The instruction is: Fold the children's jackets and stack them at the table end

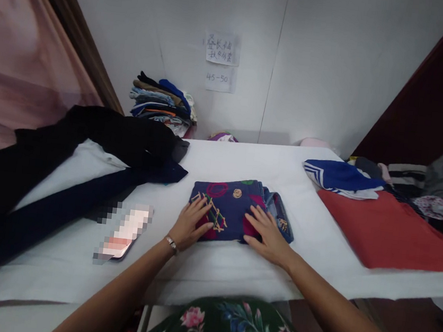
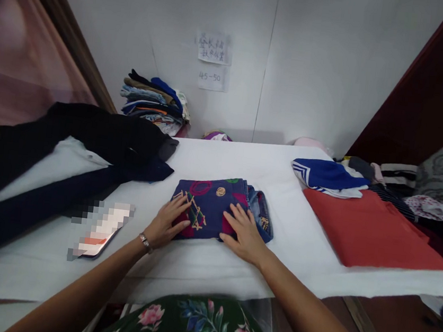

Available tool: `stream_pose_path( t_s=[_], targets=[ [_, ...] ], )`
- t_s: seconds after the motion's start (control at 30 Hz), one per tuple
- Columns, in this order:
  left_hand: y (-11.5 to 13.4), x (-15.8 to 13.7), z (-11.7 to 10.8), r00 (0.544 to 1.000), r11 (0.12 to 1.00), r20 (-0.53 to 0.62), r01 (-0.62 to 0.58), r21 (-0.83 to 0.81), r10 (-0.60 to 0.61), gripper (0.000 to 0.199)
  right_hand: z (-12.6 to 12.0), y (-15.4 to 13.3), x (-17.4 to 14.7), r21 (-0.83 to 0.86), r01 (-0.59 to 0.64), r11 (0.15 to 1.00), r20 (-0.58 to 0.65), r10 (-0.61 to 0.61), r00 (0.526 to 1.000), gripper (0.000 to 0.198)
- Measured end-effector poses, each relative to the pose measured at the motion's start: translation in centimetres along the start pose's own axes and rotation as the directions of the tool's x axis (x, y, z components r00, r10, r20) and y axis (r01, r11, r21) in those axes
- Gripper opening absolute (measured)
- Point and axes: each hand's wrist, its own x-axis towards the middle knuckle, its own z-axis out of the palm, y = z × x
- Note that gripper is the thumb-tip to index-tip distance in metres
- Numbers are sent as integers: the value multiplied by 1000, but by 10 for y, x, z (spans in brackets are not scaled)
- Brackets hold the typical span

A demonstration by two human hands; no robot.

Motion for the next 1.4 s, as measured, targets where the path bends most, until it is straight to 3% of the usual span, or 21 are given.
stream_pose_path(
  t_s=[0.1, 0.23, 0.4, 0.5, 0.67, 0.8, 0.9, 1.07, 1.23, 1.4],
  targets=[
    [7, 12, 9, 997, 993, -16, 73, 96, -72, 62, 1, -4, 21, -75, -60, 995, -69, 55, 996, 61],
    [10, 14, 25, 998, 985, -21, 62, 160, -60, 62, 19, 9, 34, -99, -169, 981, 64, 176, 982, 67],
    [7, 11, 27, 998, 992, -41, 54, 117, -50, 61, 31, 19, 32, -80, -190, 979, 73, 196, 978, 70],
    [0, 11, 26, 987, 992, -105, 123, 25, -120, 52, 29, 17, 30, -48, -192, 980, 49, 194, 980, 68],
    [-25, 10, 26, 896, 921, -241, 328, -208, -373, 48, 29, 21, 17, 38, -255, 966, -50, 256, 965, 58],
    [-37, 9, 22, 781, 760, -150, 512, -401, -606, 49, 30, 33, 11, 123, -377, 918, -196, 395, 898, 58],
    [-34, 11, 17, 740, 699, -110, 562, -443, -664, 46, 26, 42, 19, 186, -404, 896, -207, 437, 875, 54],
    [-29, 12, 16, 747, 720, -137, 548, -425, -650, 43, 13, 57, 43, 190, -516, 835, -201, 548, 812, 55],
    [-31, 11, 18, 760, 733, -148, 526, -430, -632, 44, 7, 69, 60, 141, -476, 868, -268, 496, 826, 51],
    [-32, 10, 17, 774, 751, -161, 505, -426, -612, 43, 3, 84, 79, 275, -529, 803, -82, 568, 819, 46]
  ],
)
